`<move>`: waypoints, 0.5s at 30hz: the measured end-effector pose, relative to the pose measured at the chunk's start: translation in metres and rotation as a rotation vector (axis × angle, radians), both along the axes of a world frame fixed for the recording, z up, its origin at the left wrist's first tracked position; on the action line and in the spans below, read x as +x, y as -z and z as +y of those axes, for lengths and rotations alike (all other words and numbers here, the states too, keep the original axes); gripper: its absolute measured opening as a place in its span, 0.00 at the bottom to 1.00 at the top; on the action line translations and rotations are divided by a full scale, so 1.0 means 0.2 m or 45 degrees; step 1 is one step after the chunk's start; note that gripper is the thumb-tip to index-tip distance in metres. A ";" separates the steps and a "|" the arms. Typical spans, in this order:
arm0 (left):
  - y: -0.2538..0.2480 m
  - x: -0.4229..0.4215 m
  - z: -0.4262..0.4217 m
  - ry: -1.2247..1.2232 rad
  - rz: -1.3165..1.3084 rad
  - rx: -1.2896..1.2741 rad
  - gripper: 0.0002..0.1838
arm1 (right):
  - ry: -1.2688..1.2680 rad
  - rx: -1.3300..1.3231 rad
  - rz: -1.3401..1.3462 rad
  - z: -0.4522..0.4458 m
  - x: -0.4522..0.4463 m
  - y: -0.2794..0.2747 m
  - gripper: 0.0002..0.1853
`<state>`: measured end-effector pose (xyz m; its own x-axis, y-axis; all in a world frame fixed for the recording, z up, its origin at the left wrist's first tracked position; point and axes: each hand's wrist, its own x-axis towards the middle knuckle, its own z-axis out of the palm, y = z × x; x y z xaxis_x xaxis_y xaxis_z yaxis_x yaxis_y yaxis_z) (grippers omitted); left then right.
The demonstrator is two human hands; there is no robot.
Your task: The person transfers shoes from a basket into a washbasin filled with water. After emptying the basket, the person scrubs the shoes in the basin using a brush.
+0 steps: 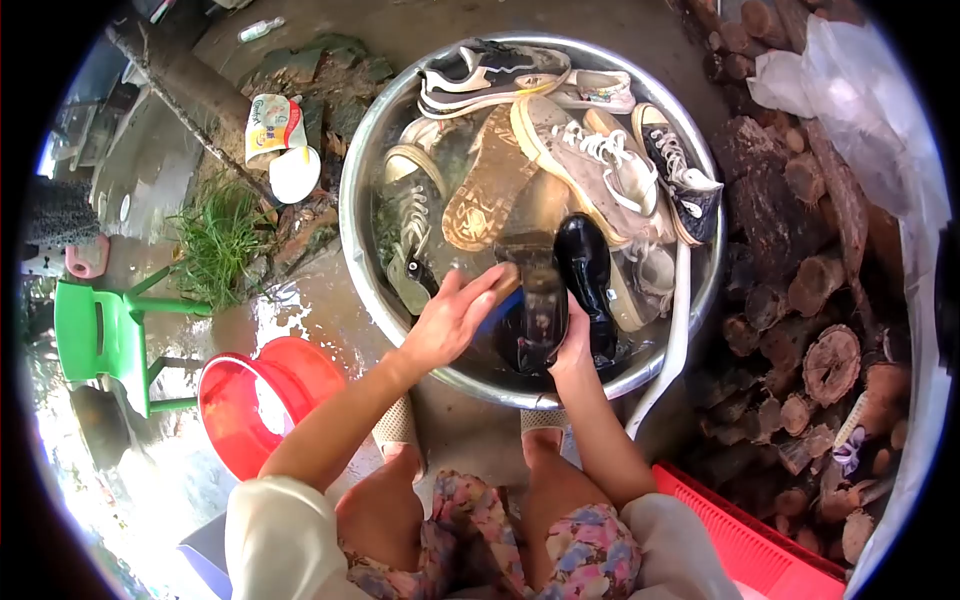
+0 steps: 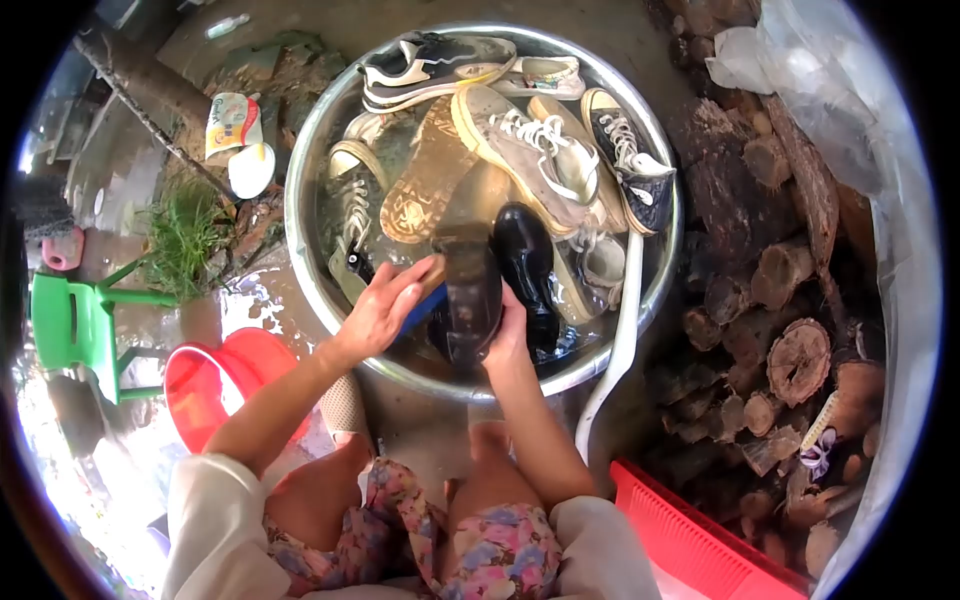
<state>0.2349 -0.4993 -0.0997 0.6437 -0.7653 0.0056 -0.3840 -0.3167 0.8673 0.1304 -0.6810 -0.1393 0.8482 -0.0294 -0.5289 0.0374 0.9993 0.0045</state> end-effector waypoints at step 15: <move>-0.36 -0.14 -0.21 -0.250 -0.621 0.181 0.26 | 0.071 -0.275 0.497 0.09 0.13 -0.11 0.26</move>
